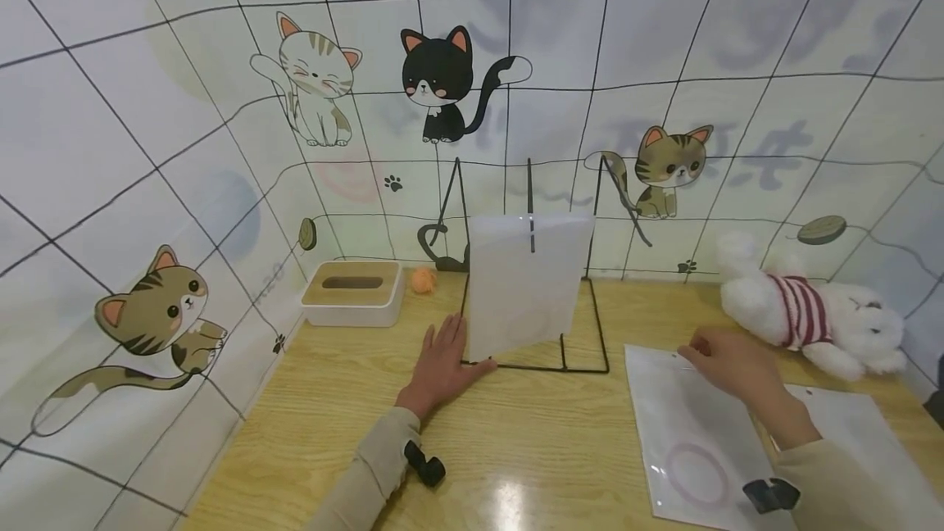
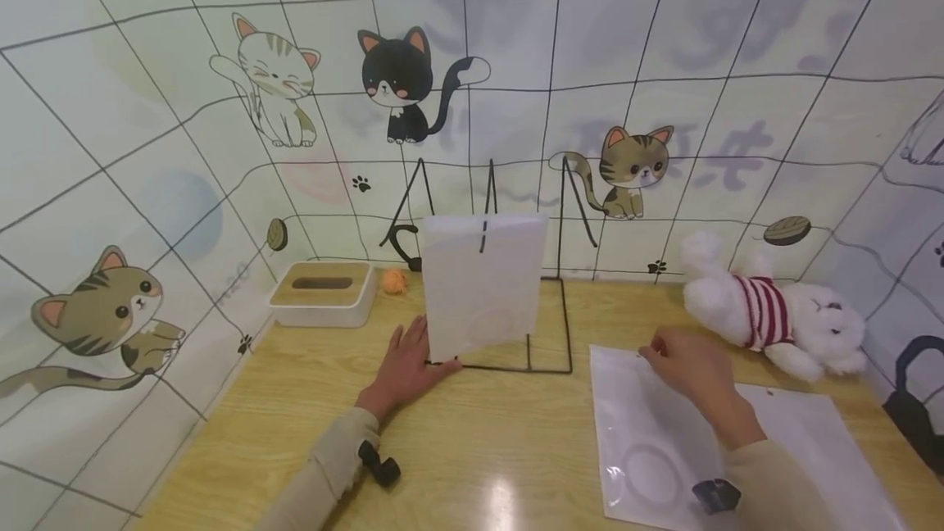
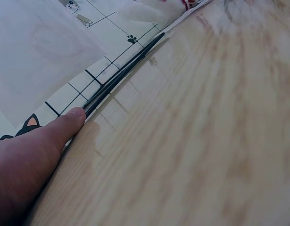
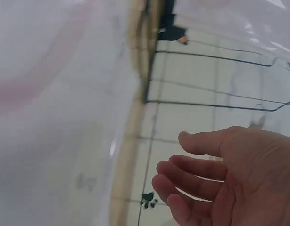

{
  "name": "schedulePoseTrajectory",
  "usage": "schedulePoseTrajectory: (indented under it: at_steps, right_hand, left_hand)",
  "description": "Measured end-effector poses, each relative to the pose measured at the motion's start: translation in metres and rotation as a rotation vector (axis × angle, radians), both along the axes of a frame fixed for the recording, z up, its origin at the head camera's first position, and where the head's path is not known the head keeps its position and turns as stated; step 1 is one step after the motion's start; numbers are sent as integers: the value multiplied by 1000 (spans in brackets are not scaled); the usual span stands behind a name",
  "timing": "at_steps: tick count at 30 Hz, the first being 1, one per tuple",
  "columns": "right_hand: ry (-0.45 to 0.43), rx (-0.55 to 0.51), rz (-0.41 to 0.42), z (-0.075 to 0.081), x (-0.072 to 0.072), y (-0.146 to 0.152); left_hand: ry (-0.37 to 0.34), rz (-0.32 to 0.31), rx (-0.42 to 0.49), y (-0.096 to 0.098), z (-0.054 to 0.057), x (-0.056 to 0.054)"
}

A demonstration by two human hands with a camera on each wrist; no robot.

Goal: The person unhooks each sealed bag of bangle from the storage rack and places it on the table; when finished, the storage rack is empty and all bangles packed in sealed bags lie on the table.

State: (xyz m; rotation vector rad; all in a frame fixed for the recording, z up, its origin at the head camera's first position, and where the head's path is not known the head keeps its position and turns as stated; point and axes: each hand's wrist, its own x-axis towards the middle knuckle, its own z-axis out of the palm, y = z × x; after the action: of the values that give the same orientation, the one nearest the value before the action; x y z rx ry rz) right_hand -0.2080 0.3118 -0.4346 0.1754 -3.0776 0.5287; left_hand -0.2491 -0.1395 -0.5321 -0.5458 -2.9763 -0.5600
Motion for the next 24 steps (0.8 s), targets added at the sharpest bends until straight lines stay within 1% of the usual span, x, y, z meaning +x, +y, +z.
schedulePoseTrajectory:
  at_steps: [4, 10, 14, 17, 19, 21, 24]
  right_hand:
    - [39, -27, 30, 8, 1, -23]
    - [103, -166, 54, 16, -3, -58]
    - [158, -235, 109, 18, -8, -81]
    - [165, -289, 170, 18, -12, -96]
    - [169, -333, 192, 19, -13, -106]
    - [177, -376, 210, 21, -15, -114]
    - [189, -448, 216, 27, -18, -124]
  left_hand:
    - [1, 1, -9, 0, -1, -1]
    - [0, 2, -10, -1, -1, -1]
    - [-12, 5, -4, -2, 0, 0]
    - [-15, 3, 2, -2, 0, 0]
    - [-14, -1, 5, -2, 0, 0]
    - [-8, -2, 5, -1, -1, 0]
    - [0, -2, 4, -1, 0, -1]
